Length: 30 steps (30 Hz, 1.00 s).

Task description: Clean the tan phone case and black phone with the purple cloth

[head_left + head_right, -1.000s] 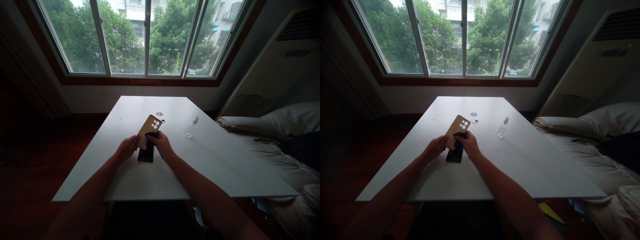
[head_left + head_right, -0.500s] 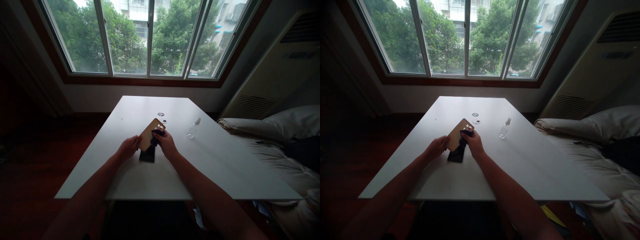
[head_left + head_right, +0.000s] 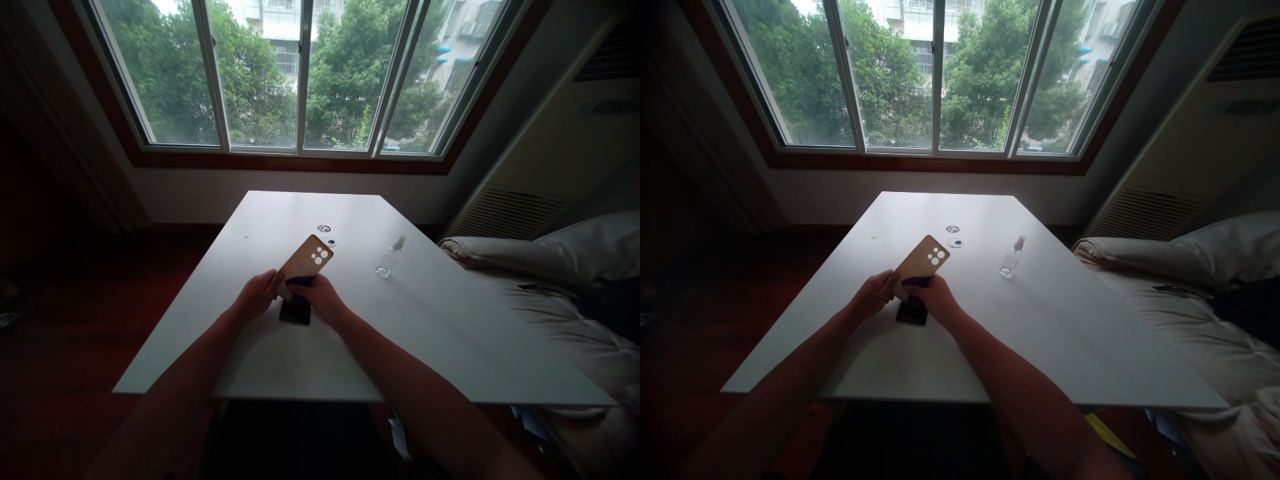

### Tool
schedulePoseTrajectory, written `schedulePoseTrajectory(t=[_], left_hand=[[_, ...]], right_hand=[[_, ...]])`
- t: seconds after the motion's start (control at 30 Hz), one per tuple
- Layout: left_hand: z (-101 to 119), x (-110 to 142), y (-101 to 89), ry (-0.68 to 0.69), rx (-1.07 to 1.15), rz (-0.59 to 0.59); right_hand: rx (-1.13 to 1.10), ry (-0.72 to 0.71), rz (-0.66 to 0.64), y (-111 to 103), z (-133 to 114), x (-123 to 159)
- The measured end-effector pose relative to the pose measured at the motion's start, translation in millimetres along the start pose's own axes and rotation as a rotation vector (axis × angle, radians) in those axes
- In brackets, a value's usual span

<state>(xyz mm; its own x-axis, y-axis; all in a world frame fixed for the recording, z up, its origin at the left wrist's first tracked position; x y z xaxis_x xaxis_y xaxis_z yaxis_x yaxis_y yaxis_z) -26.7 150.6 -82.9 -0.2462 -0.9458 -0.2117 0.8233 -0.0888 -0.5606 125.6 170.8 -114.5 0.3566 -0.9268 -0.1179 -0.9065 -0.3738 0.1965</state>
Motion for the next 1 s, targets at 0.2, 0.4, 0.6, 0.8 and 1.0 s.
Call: schedulePoseTrajectory(t=[0.2, 0.4, 0.6, 0.8, 1.0], left_hand=[[-4, -1, 1.9, -0.003, 0.026, 0.007], [-4, -2, 3.8, -0.011, 0.003, -0.011], [-3, -1, 6.4, -0.020, -0.048, -0.045], [-6, -1, 0.0, -0.029, -0.062, -0.013], [-3, -1, 0.3, -0.008, -0.048, -0.022]], right_hand=[[-0.095, -0.033, 0.063, -4, -10, -2], [-0.217, -0.088, 0.226, -32, -23, -3], [-0.272, -0.164, 0.363, -59, -32, 0], [-0.273, -0.096, 0.270, -43, -19, -3], [-0.127, 0.023, 0.053, -8, -5, -1]])
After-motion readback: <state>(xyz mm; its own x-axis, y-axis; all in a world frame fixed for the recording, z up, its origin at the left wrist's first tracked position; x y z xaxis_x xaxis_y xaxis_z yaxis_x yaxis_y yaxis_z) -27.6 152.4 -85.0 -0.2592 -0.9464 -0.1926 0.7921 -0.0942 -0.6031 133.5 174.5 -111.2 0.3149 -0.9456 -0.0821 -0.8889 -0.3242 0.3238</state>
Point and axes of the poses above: each hand's wrist, its own x-axis away from the middle knuckle, its own y-axis out of the palm, z = x × y, the point moved 10 cm from there along -x, towards the middle knuckle, and after that the axes turned 5 degrees about -z, right-handed, at the moved point
